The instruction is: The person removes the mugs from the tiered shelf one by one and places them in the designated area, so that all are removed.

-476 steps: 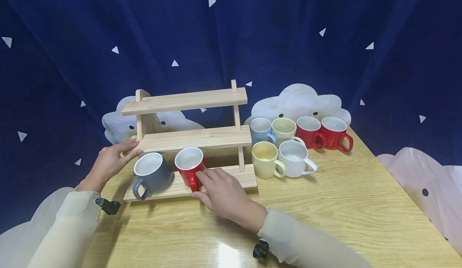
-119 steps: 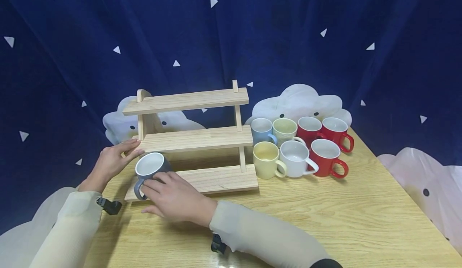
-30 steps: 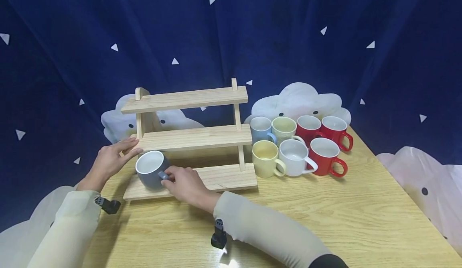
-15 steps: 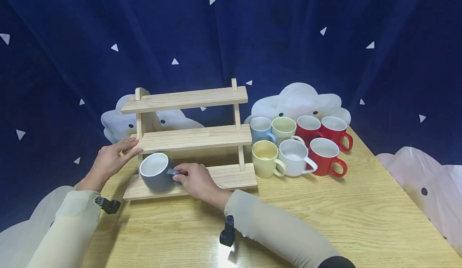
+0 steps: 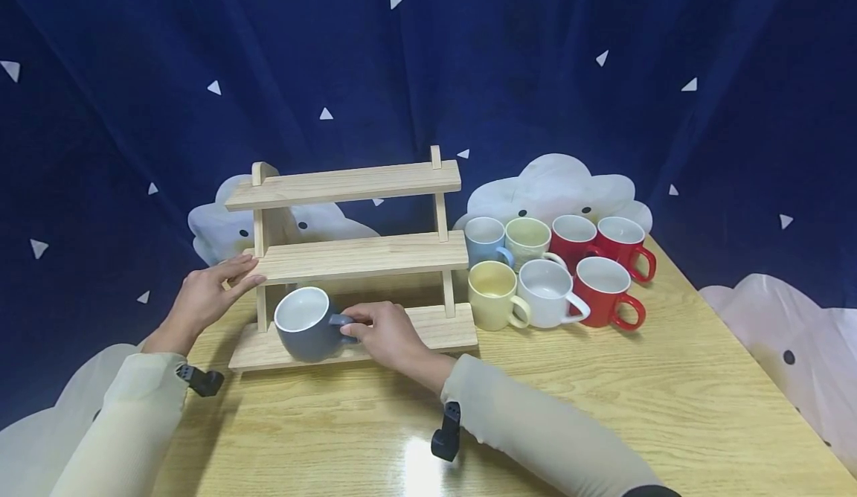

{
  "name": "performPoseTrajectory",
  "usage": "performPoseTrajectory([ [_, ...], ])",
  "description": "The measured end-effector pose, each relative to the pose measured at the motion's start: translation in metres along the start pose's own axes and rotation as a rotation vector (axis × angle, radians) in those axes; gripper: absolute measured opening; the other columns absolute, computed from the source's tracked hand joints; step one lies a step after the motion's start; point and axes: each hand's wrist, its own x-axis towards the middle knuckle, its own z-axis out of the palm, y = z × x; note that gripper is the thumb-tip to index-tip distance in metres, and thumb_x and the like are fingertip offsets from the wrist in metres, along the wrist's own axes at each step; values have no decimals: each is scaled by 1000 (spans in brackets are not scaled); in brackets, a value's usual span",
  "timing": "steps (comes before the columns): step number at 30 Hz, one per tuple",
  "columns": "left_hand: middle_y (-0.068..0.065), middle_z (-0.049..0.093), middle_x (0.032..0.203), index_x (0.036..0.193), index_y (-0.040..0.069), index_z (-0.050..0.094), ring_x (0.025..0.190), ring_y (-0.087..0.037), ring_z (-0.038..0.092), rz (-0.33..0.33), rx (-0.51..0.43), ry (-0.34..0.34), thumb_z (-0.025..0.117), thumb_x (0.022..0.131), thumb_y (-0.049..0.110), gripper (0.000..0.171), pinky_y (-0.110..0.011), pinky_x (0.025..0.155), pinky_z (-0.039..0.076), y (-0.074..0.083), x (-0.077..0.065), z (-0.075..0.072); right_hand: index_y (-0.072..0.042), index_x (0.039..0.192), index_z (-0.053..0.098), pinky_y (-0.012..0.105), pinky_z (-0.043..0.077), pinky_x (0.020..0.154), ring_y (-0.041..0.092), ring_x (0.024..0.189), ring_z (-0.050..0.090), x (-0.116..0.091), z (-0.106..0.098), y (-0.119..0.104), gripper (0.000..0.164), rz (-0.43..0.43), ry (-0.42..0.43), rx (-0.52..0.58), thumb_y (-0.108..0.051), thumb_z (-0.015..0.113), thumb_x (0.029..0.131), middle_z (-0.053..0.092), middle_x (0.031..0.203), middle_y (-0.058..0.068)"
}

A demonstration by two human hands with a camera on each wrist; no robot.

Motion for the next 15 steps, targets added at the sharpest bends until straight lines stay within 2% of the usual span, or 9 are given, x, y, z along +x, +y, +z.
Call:
performPoseTrajectory([
  [8, -11, 55, 138, 128, 8, 65, 125, -41, 51, -20, 1, -2, 68, 90, 46, 54, -61, 102, 37, 0, 1, 1, -13, 106, 76, 24, 56, 71, 11, 94, 67, -13, -17, 2, 18, 13, -5, 59, -16, 74, 88, 73, 103, -2],
  [15, -10, 55, 137, 127, 7, 65, 123, -43, 51, 4, -3, 13, 68, 90, 44, 53, -62, 99, 39, -1, 0, 2, -9, 105, 76, 25, 57, 71, 12, 88, 68, -25, -43, 7, 17, 20, 8, 110, -13, 74, 88, 74, 97, 2],
])
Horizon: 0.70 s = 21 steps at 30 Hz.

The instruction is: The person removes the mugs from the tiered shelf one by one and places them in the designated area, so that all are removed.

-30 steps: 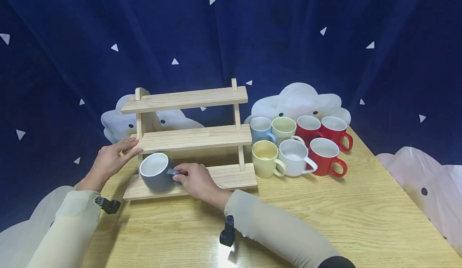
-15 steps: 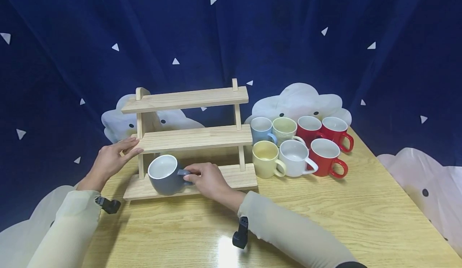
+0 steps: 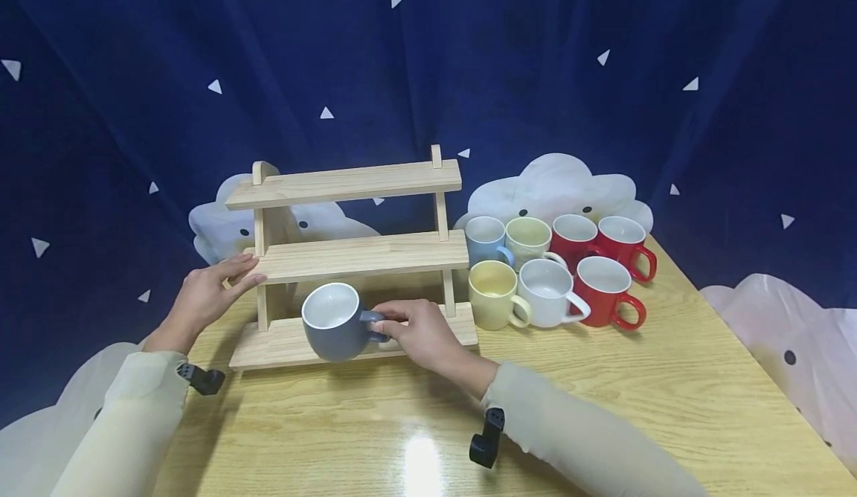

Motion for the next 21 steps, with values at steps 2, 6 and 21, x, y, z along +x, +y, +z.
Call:
performPoseTrajectory([
  [2, -10, 55, 137, 127, 7, 65, 123, -43, 52, 4, 0, 4, 69, 90, 44, 52, -62, 99, 39, 0, 0, 0, -8, 104, 75, 25, 57, 72, 12, 88, 69, -3, -8, 0, 17, 0, 7, 8, -12, 74, 88, 74, 95, 2],
  [6, -11, 56, 137, 127, 6, 66, 122, -43, 52, 13, 2, 10, 69, 90, 43, 52, -62, 99, 39, 0, 0, 0, -6, 105, 75, 25, 57, 74, 14, 88, 69, -8, -22, 1, 18, 10, 18, 14, -11, 74, 87, 74, 96, 5],
  [21, -11, 56, 136, 127, 6, 65, 122, -43, 52, 23, 9, 2, 68, 91, 43, 52, -62, 98, 39, 0, 1, 0, -5, 111, 73, 28, 55, 80, 16, 93, 67, -34, -69, 5, 21, 76, 80, -53, -13, 71, 91, 73, 103, 6],
])
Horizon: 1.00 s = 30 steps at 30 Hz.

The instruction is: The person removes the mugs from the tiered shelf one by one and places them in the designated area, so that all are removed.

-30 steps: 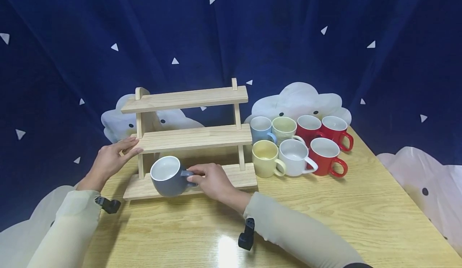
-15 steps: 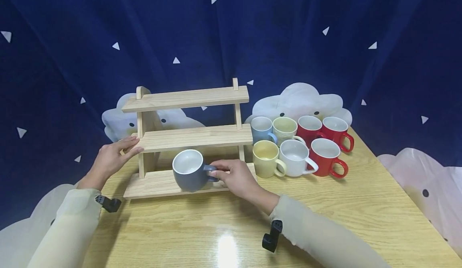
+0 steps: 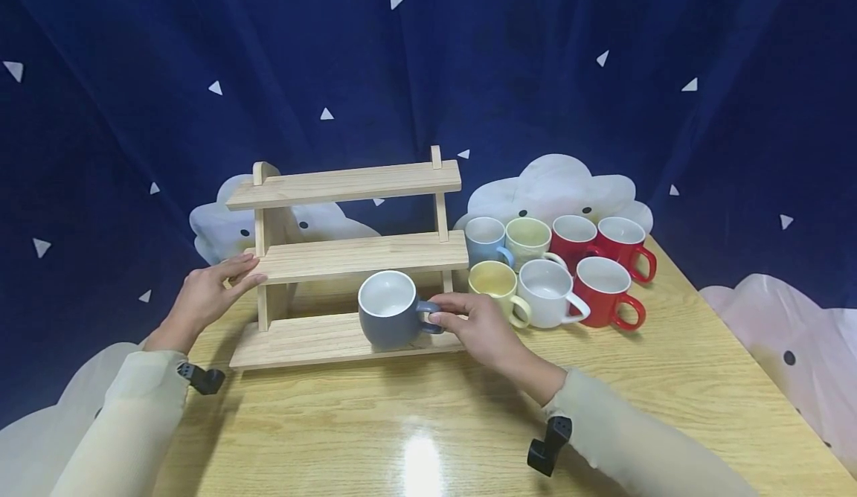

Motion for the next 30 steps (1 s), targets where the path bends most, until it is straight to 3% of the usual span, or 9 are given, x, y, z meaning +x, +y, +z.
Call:
performPoseTrajectory([
  [12, -13, 56, 137, 127, 5, 65, 122, -43, 52, -11, 6, -17, 68, 91, 44, 54, -62, 100, 38, 2, 0, -1, -7, 120, 70, 36, 56, 86, 20, 101, 67, -25, -41, 14, 31, 51, 36, -84, -19, 71, 91, 71, 113, 7],
  [20, -14, 55, 137, 128, 5, 64, 123, -44, 51, -17, 7, -32, 67, 91, 45, 55, -62, 100, 38, 3, 0, -4, -4, 121, 68, 25, 57, 80, 19, 93, 69, -46, -69, 20, 34, 74, 69, -70, -19, 72, 91, 69, 114, 13],
  [30, -14, 56, 136, 127, 4, 65, 122, -44, 52, -5, 9, -27, 68, 91, 44, 54, -63, 100, 38, 2, 1, -3, -2, 123, 67, 21, 56, 74, 11, 87, 69, -67, -102, 22, 38, 80, 127, -178, -23, 71, 91, 71, 107, 12],
])
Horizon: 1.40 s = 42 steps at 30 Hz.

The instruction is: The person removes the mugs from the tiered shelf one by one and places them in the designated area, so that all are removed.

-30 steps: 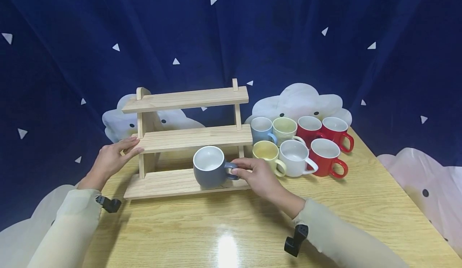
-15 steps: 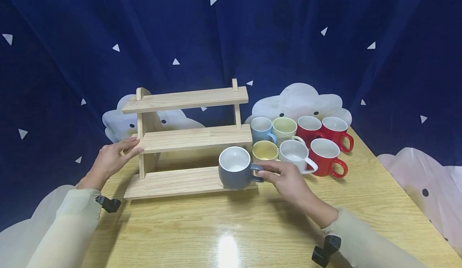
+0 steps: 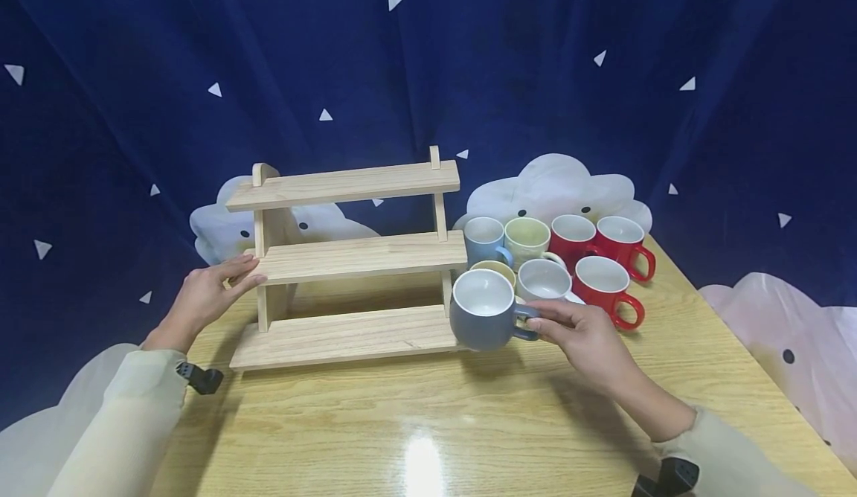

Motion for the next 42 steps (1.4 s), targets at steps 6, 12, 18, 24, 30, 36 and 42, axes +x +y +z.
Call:
performPoseTrajectory([
  [6, -14, 57, 136, 127, 5, 65, 122, -44, 53, 7, 2, 4, 68, 91, 44, 54, -62, 100, 38, 0, 2, 0, 3, 124, 64, 20, 56, 73, 9, 86, 70, -9, -20, 5, 37, -20, 39, 35, -16, 70, 92, 72, 105, 4],
  [12, -14, 56, 136, 127, 5, 65, 122, -44, 52, 3, 4, 2, 68, 91, 45, 54, -62, 100, 38, 0, 2, -1, 6, 122, 63, 20, 56, 74, 5, 87, 69, -18, -38, 13, 33, -46, 79, 96, -10, 67, 94, 72, 103, -8],
  [18, -14, 56, 137, 128, 5, 65, 123, -44, 51, 0, -2, -1, 67, 91, 45, 54, -62, 100, 37, -1, 1, 0, -4, 121, 68, 16, 55, 72, 1, 86, 69, -23, -62, 23, 27, -35, 130, 105, -7, 66, 94, 69, 104, -18],
  [24, -14, 55, 138, 128, 6, 65, 123, -44, 51, -8, -6, -14, 67, 91, 45, 54, -62, 100, 37, -1, 0, 1, -17, 117, 71, 12, 53, 71, -5, 86, 67, -26, -84, 38, 28, -23, 174, 129, -2, 64, 94, 70, 100, -19],
  [30, -14, 55, 138, 129, 5, 64, 123, -45, 51, -15, -3, -16, 67, 91, 45, 55, -62, 101, 37, 0, -1, 1, -33, 105, 68, 12, 54, 66, -2, 77, 69, -31, -106, 52, 33, 7, 240, 178, -2, 64, 94, 69, 94, -21],
  [36, -15, 55, 137, 129, 5, 64, 123, -44, 52, -22, 0, -19, 66, 92, 46, 55, -62, 101, 37, 0, -1, 0, -23, 103, 73, 12, 53, 67, 0, 79, 70, -30, -122, 68, 34, -38, 279, 472, 7, 59, 94, 73, 93, -12],
  [42, -15, 56, 137, 129, 5, 64, 123, -43, 52, -22, 4, -18, 66, 91, 46, 55, -61, 102, 37, 1, 0, 0, -7, 102, 74, 17, 55, 69, 7, 80, 72, -27, -132, 85, 30, -149, 321, 757, 14, 55, 93, 75, 92, 0],
])
